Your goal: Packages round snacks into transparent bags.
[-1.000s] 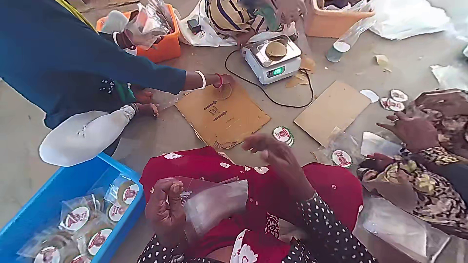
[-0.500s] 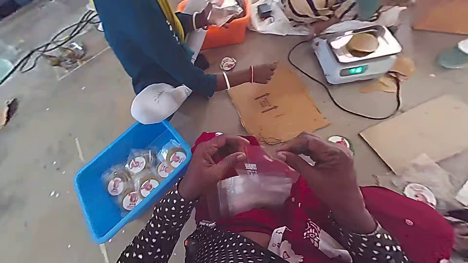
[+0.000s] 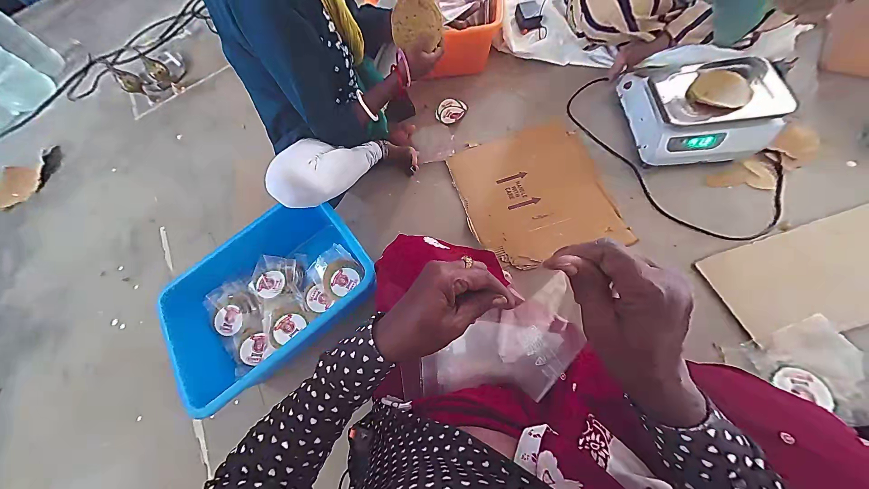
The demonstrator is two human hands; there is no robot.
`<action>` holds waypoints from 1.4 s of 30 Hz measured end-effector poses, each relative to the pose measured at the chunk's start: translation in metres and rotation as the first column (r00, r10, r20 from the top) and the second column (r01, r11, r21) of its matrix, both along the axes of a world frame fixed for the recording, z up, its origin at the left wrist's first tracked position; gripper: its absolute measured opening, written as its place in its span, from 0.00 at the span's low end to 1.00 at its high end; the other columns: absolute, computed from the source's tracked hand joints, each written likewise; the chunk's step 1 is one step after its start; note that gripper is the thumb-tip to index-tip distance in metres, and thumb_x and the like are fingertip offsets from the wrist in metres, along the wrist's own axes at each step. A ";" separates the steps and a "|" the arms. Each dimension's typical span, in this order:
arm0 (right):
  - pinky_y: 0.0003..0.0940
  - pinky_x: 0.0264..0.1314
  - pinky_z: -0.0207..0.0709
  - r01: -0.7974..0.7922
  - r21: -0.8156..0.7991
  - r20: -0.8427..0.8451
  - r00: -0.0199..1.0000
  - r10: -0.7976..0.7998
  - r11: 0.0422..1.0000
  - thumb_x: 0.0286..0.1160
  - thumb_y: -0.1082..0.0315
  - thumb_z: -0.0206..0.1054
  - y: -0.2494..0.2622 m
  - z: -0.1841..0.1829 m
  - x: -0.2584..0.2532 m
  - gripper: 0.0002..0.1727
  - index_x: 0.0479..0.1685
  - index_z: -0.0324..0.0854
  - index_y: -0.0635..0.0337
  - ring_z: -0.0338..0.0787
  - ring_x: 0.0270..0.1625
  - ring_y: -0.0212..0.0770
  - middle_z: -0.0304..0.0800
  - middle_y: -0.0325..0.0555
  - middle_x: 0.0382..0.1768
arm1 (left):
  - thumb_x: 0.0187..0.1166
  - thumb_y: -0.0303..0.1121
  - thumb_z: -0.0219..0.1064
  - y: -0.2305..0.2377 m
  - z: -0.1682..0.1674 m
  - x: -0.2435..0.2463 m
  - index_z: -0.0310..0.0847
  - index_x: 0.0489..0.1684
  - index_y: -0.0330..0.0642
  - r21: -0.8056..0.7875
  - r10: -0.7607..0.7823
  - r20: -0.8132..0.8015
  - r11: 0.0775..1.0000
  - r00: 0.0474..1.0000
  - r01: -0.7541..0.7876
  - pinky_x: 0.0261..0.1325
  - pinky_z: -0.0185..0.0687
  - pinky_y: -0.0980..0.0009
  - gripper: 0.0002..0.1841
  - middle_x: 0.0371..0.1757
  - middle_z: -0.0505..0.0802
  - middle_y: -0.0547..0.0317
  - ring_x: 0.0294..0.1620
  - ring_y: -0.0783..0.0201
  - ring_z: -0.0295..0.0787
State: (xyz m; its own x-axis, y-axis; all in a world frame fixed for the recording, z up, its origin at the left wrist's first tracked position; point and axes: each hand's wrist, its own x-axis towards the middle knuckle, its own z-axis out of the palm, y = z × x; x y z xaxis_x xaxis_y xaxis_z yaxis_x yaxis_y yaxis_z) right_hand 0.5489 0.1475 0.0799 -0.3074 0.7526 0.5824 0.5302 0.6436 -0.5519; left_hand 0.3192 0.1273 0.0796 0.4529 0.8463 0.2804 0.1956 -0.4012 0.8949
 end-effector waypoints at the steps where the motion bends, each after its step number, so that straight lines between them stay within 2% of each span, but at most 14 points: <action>1: 0.23 0.30 0.69 0.016 0.016 0.007 1.000 -0.016 1.000 0.91 0.60 0.57 0.000 0.000 0.000 0.17 0.41 0.85 0.62 0.79 0.27 0.27 0.84 0.42 0.27 | 0.78 0.22 0.67 0.000 -0.001 0.002 0.90 0.39 0.29 -0.015 -0.011 0.035 1.000 0.999 0.012 0.44 0.84 0.81 0.06 0.37 0.92 0.55 0.37 0.76 0.87; 7: 0.26 0.25 0.64 0.026 -0.002 0.036 0.999 -0.026 1.000 0.92 0.55 0.55 0.005 -0.004 -0.002 0.20 0.35 0.80 0.59 0.75 0.22 0.28 0.77 0.38 0.21 | 0.74 0.23 0.73 -0.007 -0.009 0.012 0.88 0.32 0.32 -0.247 0.059 0.253 0.969 0.966 0.005 0.30 0.79 0.84 0.03 0.27 0.90 0.64 0.25 0.80 0.82; 11: 0.27 0.21 0.64 -0.013 -0.041 0.031 0.999 0.015 0.999 0.91 0.56 0.56 0.004 -0.008 -0.007 0.19 0.35 0.81 0.58 0.73 0.19 0.28 0.76 0.36 0.19 | 0.72 0.23 0.75 -0.010 -0.017 0.020 0.75 0.18 0.42 -0.434 0.119 0.383 0.898 0.916 0.065 0.22 0.69 0.84 0.14 0.16 0.82 0.69 0.16 0.80 0.74; 15: 0.29 0.22 0.69 -0.037 -0.083 0.020 0.999 0.039 0.996 0.90 0.56 0.56 0.003 -0.015 -0.013 0.19 0.34 0.82 0.57 0.76 0.19 0.31 0.77 0.36 0.18 | 0.76 0.28 0.72 -0.010 -0.022 0.024 0.72 0.15 0.48 -0.420 0.119 0.353 0.906 0.928 0.043 0.23 0.71 0.84 0.18 0.15 0.79 0.75 0.16 0.82 0.73; 17: 0.28 0.25 0.72 0.003 -0.078 -0.012 1.000 -0.004 0.997 0.89 0.55 0.58 0.005 -0.020 -0.013 0.18 0.35 0.84 0.57 0.78 0.23 0.30 0.80 0.37 0.22 | 0.75 0.29 0.74 -0.011 -0.024 0.024 0.73 0.15 0.50 -0.373 0.112 0.363 0.927 0.925 0.034 0.24 0.73 0.85 0.17 0.17 0.79 0.77 0.18 0.83 0.74; 19: 0.33 0.41 0.82 0.076 -0.056 -0.033 0.996 -0.078 0.996 0.88 0.53 0.61 0.007 -0.024 -0.010 0.17 0.48 0.86 0.58 0.88 0.40 0.34 0.89 0.41 0.38 | 0.72 0.29 0.76 -0.013 -0.027 0.026 0.73 0.15 0.51 -0.342 0.181 0.378 0.939 0.908 -0.044 0.23 0.72 0.85 0.18 0.17 0.79 0.77 0.18 0.83 0.74; 21: 0.44 0.59 0.82 0.111 -0.083 -0.065 0.991 -0.117 0.990 0.87 0.49 0.61 0.007 -0.025 0.000 0.22 0.59 0.85 0.59 0.88 0.58 0.42 0.91 0.46 0.54 | 0.71 0.31 0.79 -0.012 -0.031 0.027 0.72 0.14 0.50 -0.261 0.286 0.350 0.944 0.892 -0.200 0.22 0.70 0.85 0.19 0.16 0.78 0.76 0.17 0.83 0.72; 24: 0.36 0.49 0.84 0.090 -0.120 -0.126 0.986 -0.105 0.989 0.87 0.43 0.57 -0.001 -0.021 0.004 0.26 0.50 0.87 0.57 0.89 0.47 0.33 0.92 0.40 0.43 | 0.74 0.36 0.77 -0.009 -0.039 0.030 0.69 0.15 0.45 0.084 0.410 0.195 0.898 0.891 -0.432 0.23 0.61 0.84 0.21 0.16 0.72 0.71 0.18 0.81 0.65; 27: 0.33 0.49 0.85 0.013 -0.226 -0.120 0.992 -0.041 0.974 0.86 0.48 0.59 -0.012 -0.021 -0.008 0.23 0.52 0.89 0.59 0.91 0.46 0.32 0.93 0.40 0.42 | 0.82 0.38 0.68 -0.008 -0.041 0.046 0.73 0.17 0.38 0.490 0.539 -0.026 0.741 0.842 -0.459 0.26 0.72 0.79 0.20 0.19 0.76 0.57 0.21 0.69 0.74; 30: 0.30 0.44 0.86 0.074 -0.243 -0.121 0.987 -0.106 0.967 0.80 0.61 0.65 -0.007 -0.035 -0.013 0.13 0.44 0.91 0.59 0.92 0.39 0.32 0.95 0.41 0.37 | 0.78 0.32 0.65 -0.007 -0.057 0.068 0.77 0.17 0.39 0.634 0.542 -0.071 0.673 0.838 -0.381 0.28 0.80 0.73 0.15 0.23 0.82 0.53 0.26 0.62 0.82; 33: 0.28 0.48 0.88 0.106 -0.280 -0.174 0.972 -0.160 0.954 0.77 0.67 0.66 -0.007 -0.049 -0.002 0.10 0.45 0.92 0.59 0.94 0.41 0.30 0.96 0.40 0.39 | 0.79 0.37 0.67 -0.008 -0.065 0.082 0.78 0.18 0.40 0.500 0.476 -0.052 0.773 0.878 -0.390 0.32 0.80 0.77 0.16 0.26 0.83 0.55 0.28 0.67 0.81; 36: 0.28 0.47 0.90 0.154 -0.294 -0.181 0.960 -0.213 0.943 0.78 0.69 0.65 -0.014 -0.061 0.016 0.11 0.49 0.91 0.60 0.95 0.41 0.30 0.96 0.40 0.41 | 0.77 0.40 0.74 -0.009 -0.064 0.087 0.79 0.17 0.40 0.092 0.392 0.094 0.912 0.915 -0.400 0.32 0.73 0.83 0.18 0.27 0.80 0.62 0.28 0.76 0.75; 38: 0.28 0.46 0.90 0.189 -0.295 -0.154 0.958 -0.241 0.937 0.76 0.71 0.65 -0.019 -0.067 0.029 0.10 0.49 0.90 0.61 0.94 0.39 0.30 0.96 0.40 0.39 | 0.76 0.38 0.73 -0.003 -0.063 0.089 0.80 0.15 0.41 -0.076 0.414 0.123 0.910 0.902 -0.408 0.33 0.71 0.82 0.17 0.26 0.78 0.66 0.29 0.77 0.74; 42: 0.28 0.42 0.90 0.183 -0.311 -0.164 0.956 -0.242 0.933 0.76 0.73 0.64 -0.026 -0.074 0.037 0.11 0.50 0.89 0.64 0.94 0.36 0.30 0.96 0.42 0.37 | 0.71 0.33 0.70 0.010 -0.059 0.103 0.80 0.32 0.37 0.030 0.436 -0.087 0.900 0.896 -0.435 0.29 0.78 0.71 0.08 0.26 0.82 0.60 0.24 0.68 0.78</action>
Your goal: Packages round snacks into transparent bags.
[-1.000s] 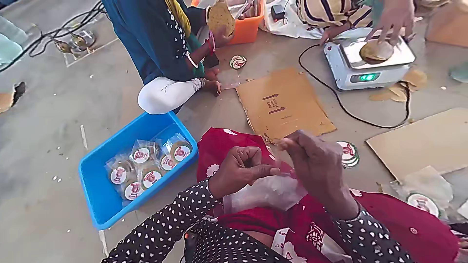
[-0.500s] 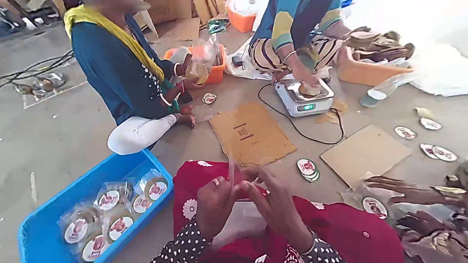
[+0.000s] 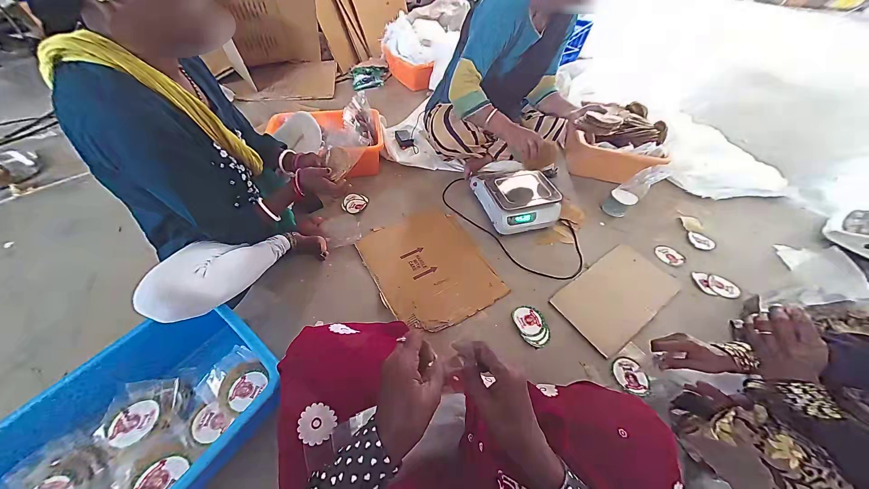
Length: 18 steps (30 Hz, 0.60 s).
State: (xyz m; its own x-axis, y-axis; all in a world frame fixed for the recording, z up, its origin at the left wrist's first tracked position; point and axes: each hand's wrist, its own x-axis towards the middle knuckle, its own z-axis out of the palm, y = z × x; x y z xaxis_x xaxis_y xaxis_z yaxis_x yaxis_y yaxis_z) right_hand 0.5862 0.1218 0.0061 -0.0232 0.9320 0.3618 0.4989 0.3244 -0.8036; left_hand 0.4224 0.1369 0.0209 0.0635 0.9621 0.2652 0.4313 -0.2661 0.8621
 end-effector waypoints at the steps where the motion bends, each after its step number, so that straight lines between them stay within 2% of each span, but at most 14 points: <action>1: 0.26 0.41 0.89 -0.005 0.008 -0.017 1.000 0.005 1.000 0.77 0.72 0.64 0.000 0.001 0.000 0.11 0.51 0.89 0.65 0.93 0.34 0.29 0.95 0.41 0.35 | 0.73 0.33 0.69 0.001 0.000 0.005 0.81 0.39 0.37 0.014 -0.026 -0.021 1.000 0.999 0.026 0.28 0.79 0.71 0.08 0.25 0.82 0.61 0.22 0.69 0.78; 2: 0.24 0.38 0.88 -0.002 0.019 -0.024 1.000 0.002 1.000 0.78 0.71 0.65 0.000 0.003 0.001 0.11 0.51 0.89 0.64 0.91 0.31 0.27 0.94 0.40 0.33 | 0.74 0.31 0.68 0.002 -0.001 0.010 0.81 0.42 0.37 0.056 -0.026 -0.021 0.998 0.999 0.028 0.25 0.78 0.73 0.07 0.23 0.83 0.63 0.20 0.71 0.77; 6: 0.20 0.25 0.79 0.080 0.042 -0.012 0.997 -0.079 0.996 0.72 0.72 0.65 0.000 0.009 0.016 0.11 0.49 0.88 0.61 0.83 0.22 0.24 0.87 0.34 0.22 | 0.70 0.25 0.63 0.015 0.001 0.008 0.82 0.41 0.34 0.278 0.091 -0.012 0.957 0.996 -0.084 0.22 0.76 0.74 0.07 0.21 0.83 0.62 0.17 0.72 0.76; 8: 0.20 0.28 0.81 0.106 0.068 -0.022 0.994 -0.104 0.992 0.74 0.71 0.65 -0.004 0.013 0.021 0.10 0.50 0.87 0.62 0.85 0.24 0.23 0.88 0.34 0.25 | 0.72 0.25 0.63 0.019 0.004 0.005 0.83 0.40 0.33 0.318 0.133 -0.015 0.940 0.991 -0.121 0.22 0.73 0.77 0.06 0.19 0.81 0.63 0.17 0.74 0.73; 10: 0.19 0.38 0.86 0.083 0.145 -0.099 0.993 -0.069 0.986 0.77 0.71 0.66 -0.012 0.024 0.017 0.08 0.48 0.86 0.62 0.89 0.32 0.23 0.92 0.36 0.34 | 0.73 0.27 0.62 0.022 0.004 0.007 0.83 0.39 0.34 0.339 0.141 -0.036 0.933 0.989 -0.121 0.21 0.71 0.79 0.06 0.18 0.80 0.64 0.16 0.76 0.71; 12: 0.24 0.50 0.90 -0.008 0.175 -0.200 0.979 0.044 0.985 0.83 0.70 0.64 -0.026 0.036 0.006 0.07 0.51 0.86 0.59 0.93 0.45 0.27 0.94 0.38 0.45 | 0.74 0.28 0.63 0.020 0.002 0.011 0.84 0.41 0.35 0.331 0.125 -0.056 0.938 0.991 -0.100 0.21 0.73 0.78 0.07 0.19 0.81 0.64 0.16 0.74 0.72; 13: 0.28 0.58 0.90 -0.063 0.155 -0.240 0.966 0.099 0.986 0.84 0.72 0.61 -0.032 0.039 -0.001 0.10 0.55 0.87 0.61 0.93 0.54 0.31 0.94 0.43 0.52 | 0.74 0.28 0.64 0.019 0.001 0.013 0.84 0.42 0.35 0.327 0.116 -0.062 0.941 0.991 -0.089 0.21 0.74 0.77 0.07 0.19 0.81 0.64 0.16 0.74 0.73; 15: 0.37 0.71 0.86 -0.149 0.071 -0.316 0.935 0.163 0.986 0.84 0.76 0.56 -0.039 0.038 -0.011 0.18 0.66 0.81 0.74 0.89 0.68 0.42 0.89 0.58 0.65 | 0.74 0.30 0.63 0.018 0.001 0.018 0.83 0.42 0.36 0.330 0.114 -0.070 0.940 0.991 -0.084 0.20 0.73 0.76 0.07 0.18 0.80 0.65 0.15 0.74 0.72; 16: 0.38 0.75 0.83 -0.176 0.021 -0.351 0.920 0.172 0.984 0.84 0.77 0.54 -0.040 0.034 -0.013 0.21 0.71 0.75 0.79 0.87 0.73 0.45 0.84 0.63 0.71 | 0.75 0.30 0.63 0.018 0.001 0.020 0.83 0.42 0.36 0.334 0.111 -0.071 0.939 0.991 -0.081 0.20 0.73 0.76 0.07 0.18 0.80 0.65 0.15 0.74 0.72; 18: 0.36 0.81 0.77 -0.223 -0.058 -0.444 0.879 0.175 0.973 0.87 0.74 0.52 -0.041 0.032 -0.013 0.25 0.78 0.67 0.83 0.81 0.79 0.44 0.77 0.67 0.77 | 0.76 0.30 0.62 0.015 0.000 0.025 0.83 0.43 0.36 0.350 0.107 -0.091 0.934 0.990 -0.068 0.21 0.74 0.76 0.08 0.19 0.81 0.64 0.16 0.73 0.73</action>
State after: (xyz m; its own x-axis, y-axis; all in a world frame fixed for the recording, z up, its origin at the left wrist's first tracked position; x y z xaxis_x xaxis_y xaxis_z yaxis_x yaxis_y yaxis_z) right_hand 0.5734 0.0809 0.0379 -0.0753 0.9570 0.2801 0.0266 0.2827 -0.9588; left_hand 0.4474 0.1517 0.0209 0.0297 0.8151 0.5786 0.5507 -0.4964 0.6710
